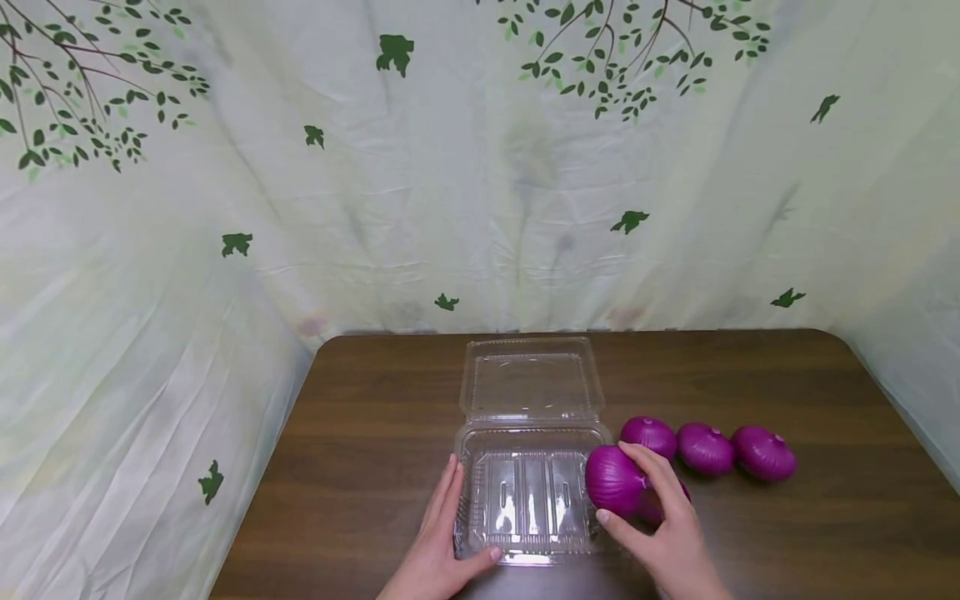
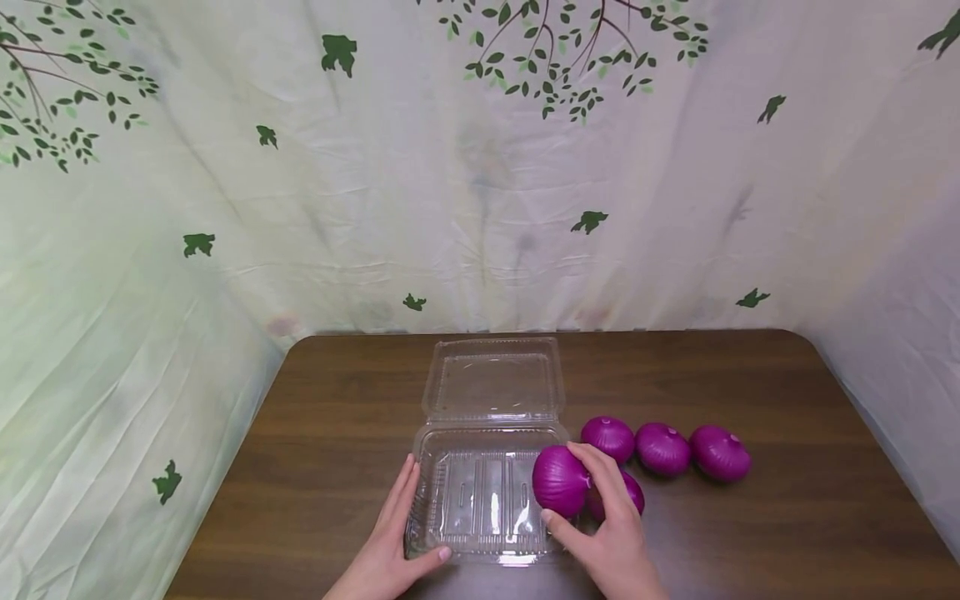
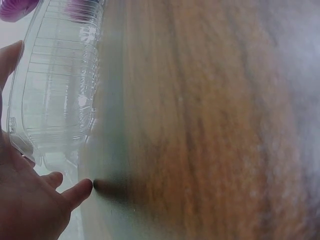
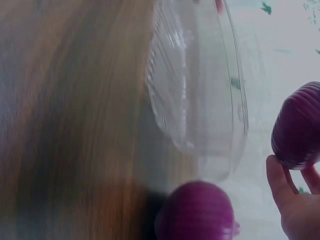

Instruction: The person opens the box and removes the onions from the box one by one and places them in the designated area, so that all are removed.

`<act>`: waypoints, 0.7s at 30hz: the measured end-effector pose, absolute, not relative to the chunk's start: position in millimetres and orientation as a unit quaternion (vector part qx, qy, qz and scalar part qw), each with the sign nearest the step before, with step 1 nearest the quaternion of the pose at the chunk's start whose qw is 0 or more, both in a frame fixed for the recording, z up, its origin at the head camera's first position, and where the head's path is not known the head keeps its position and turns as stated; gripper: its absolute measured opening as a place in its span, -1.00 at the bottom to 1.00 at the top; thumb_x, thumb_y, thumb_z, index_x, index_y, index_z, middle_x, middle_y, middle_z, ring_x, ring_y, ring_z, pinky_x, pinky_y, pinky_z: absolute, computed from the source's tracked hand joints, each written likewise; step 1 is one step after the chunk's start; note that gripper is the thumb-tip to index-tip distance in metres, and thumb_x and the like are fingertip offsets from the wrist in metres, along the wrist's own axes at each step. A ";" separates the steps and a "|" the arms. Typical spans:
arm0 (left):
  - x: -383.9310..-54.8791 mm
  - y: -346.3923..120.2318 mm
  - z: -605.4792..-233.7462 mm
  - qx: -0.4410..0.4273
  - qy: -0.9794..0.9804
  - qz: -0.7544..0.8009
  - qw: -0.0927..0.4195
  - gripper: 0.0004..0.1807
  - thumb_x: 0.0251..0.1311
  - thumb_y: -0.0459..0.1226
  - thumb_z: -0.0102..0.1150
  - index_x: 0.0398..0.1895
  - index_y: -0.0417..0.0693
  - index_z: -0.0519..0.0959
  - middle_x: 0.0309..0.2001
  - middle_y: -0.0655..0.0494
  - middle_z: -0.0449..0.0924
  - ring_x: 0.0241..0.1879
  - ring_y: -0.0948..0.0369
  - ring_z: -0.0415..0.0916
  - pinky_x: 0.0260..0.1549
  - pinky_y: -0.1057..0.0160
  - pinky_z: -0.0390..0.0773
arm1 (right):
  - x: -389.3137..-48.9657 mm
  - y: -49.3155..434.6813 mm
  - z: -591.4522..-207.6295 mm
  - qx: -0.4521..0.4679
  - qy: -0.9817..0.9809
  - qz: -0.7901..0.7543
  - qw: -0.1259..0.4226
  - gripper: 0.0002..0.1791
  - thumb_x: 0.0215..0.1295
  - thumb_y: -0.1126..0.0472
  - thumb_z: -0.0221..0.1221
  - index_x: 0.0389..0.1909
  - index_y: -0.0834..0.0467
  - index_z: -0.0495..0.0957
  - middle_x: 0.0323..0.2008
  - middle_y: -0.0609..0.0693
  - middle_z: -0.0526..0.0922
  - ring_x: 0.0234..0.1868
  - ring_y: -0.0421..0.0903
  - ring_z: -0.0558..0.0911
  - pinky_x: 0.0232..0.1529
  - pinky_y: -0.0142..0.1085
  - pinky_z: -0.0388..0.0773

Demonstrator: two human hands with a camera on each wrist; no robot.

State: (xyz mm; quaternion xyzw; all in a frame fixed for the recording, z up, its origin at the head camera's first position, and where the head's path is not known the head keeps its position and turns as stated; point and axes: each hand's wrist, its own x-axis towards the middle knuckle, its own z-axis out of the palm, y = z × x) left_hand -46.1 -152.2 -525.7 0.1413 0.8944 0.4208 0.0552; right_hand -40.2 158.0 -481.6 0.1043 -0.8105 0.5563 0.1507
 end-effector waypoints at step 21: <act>-46.1 -151.1 -526.7 0.136 0.895 0.420 0.055 0.30 -0.06 0.25 0.40 0.60 0.12 -0.21 0.58 0.25 -0.39 0.50 0.04 -0.25 0.27 -0.29 0.12 | -31.7 201.9 -471.0 0.040 -0.852 0.491 0.179 -0.07 -0.12 0.41 0.52 0.36 0.09 0.35 0.23 -0.10 0.41 0.05 -0.34 0.42 0.03 -0.66 0.33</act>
